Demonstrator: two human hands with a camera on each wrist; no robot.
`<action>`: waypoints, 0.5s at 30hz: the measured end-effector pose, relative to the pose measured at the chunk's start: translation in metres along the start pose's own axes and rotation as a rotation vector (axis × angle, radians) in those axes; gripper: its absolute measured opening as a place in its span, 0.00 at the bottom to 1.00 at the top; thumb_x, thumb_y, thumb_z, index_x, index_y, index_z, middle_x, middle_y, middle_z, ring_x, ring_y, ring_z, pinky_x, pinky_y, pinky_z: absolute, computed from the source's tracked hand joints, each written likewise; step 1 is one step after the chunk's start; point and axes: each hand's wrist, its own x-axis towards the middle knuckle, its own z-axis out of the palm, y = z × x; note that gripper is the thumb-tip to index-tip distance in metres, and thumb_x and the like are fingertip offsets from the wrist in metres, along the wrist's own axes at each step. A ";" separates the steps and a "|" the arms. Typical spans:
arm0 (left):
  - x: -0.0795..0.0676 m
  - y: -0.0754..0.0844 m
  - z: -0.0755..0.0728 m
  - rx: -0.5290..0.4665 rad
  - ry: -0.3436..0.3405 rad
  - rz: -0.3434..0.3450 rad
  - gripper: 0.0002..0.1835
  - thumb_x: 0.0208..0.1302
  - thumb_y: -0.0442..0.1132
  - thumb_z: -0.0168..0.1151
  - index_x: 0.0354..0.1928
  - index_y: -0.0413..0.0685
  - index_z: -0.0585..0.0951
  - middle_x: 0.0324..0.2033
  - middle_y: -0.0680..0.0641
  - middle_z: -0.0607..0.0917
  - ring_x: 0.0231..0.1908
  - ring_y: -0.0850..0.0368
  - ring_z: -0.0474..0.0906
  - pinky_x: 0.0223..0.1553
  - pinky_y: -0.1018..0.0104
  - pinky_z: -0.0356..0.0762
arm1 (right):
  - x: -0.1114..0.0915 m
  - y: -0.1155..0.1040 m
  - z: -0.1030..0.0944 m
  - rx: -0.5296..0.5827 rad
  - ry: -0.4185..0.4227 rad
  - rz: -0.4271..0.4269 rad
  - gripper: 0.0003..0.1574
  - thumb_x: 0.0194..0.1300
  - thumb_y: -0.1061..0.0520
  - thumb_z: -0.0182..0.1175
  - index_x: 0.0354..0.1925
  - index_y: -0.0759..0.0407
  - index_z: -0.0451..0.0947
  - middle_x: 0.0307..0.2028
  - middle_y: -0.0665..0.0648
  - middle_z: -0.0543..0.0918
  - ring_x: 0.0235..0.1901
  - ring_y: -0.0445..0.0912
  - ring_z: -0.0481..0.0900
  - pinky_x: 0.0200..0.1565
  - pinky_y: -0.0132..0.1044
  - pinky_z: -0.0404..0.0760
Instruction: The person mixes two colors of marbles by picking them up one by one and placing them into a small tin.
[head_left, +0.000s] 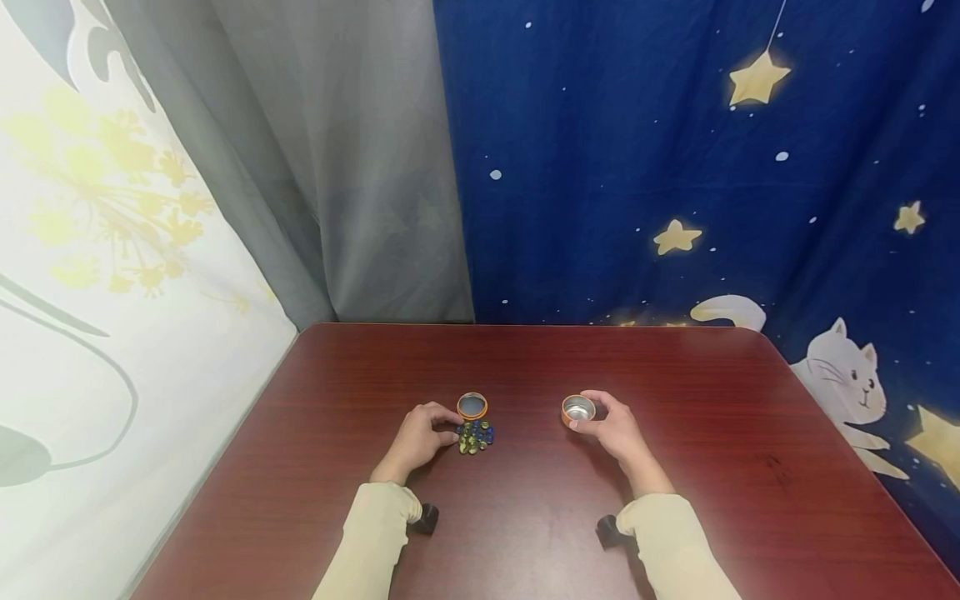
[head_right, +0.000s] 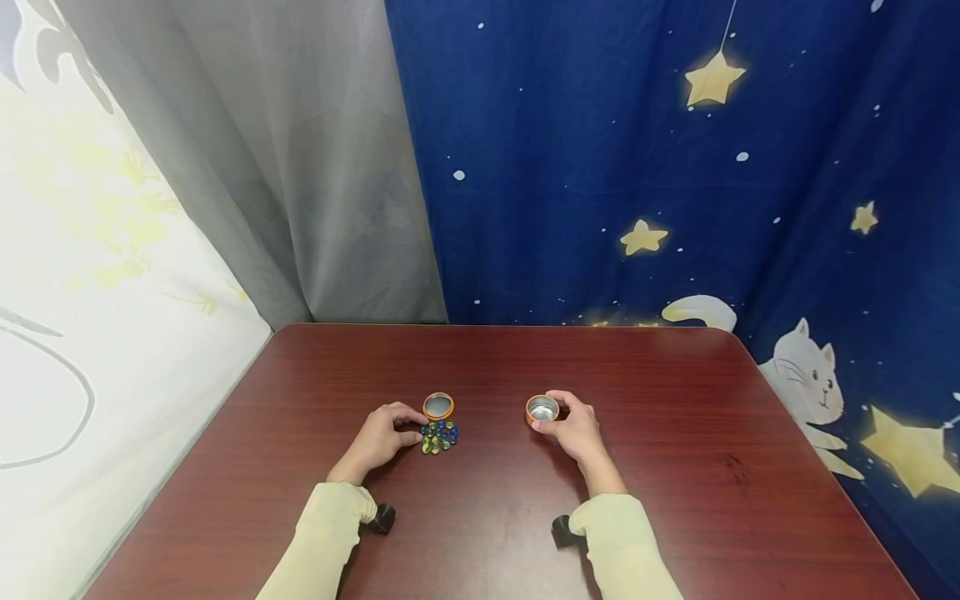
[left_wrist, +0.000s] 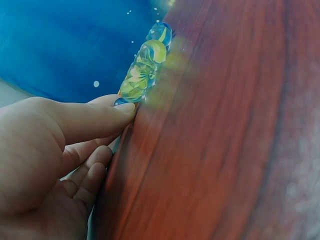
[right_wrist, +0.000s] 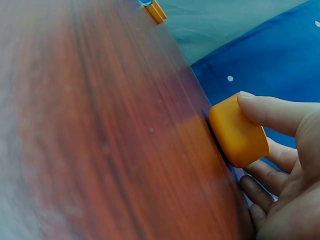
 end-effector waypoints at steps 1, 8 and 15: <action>0.000 0.000 0.000 0.001 0.000 0.002 0.11 0.51 0.30 0.74 0.36 0.53 0.88 0.37 0.55 0.83 0.44 0.52 0.77 0.48 0.51 0.73 | 0.000 0.000 0.000 0.001 -0.001 0.000 0.38 0.47 0.61 0.75 0.57 0.62 0.75 0.50 0.63 0.80 0.50 0.55 0.74 0.50 0.45 0.68; 0.001 -0.001 0.000 0.011 -0.002 0.005 0.11 0.51 0.30 0.74 0.36 0.53 0.88 0.37 0.55 0.83 0.44 0.52 0.78 0.48 0.51 0.73 | 0.000 -0.001 0.000 0.008 -0.002 0.004 0.38 0.47 0.62 0.74 0.58 0.61 0.74 0.50 0.62 0.80 0.50 0.54 0.74 0.51 0.45 0.68; 0.002 -0.001 0.000 0.018 -0.001 0.000 0.10 0.52 0.32 0.74 0.36 0.54 0.87 0.37 0.56 0.83 0.44 0.52 0.78 0.49 0.51 0.73 | 0.001 0.000 0.001 -0.001 0.009 -0.005 0.37 0.47 0.62 0.75 0.57 0.62 0.75 0.51 0.63 0.80 0.51 0.55 0.74 0.53 0.48 0.67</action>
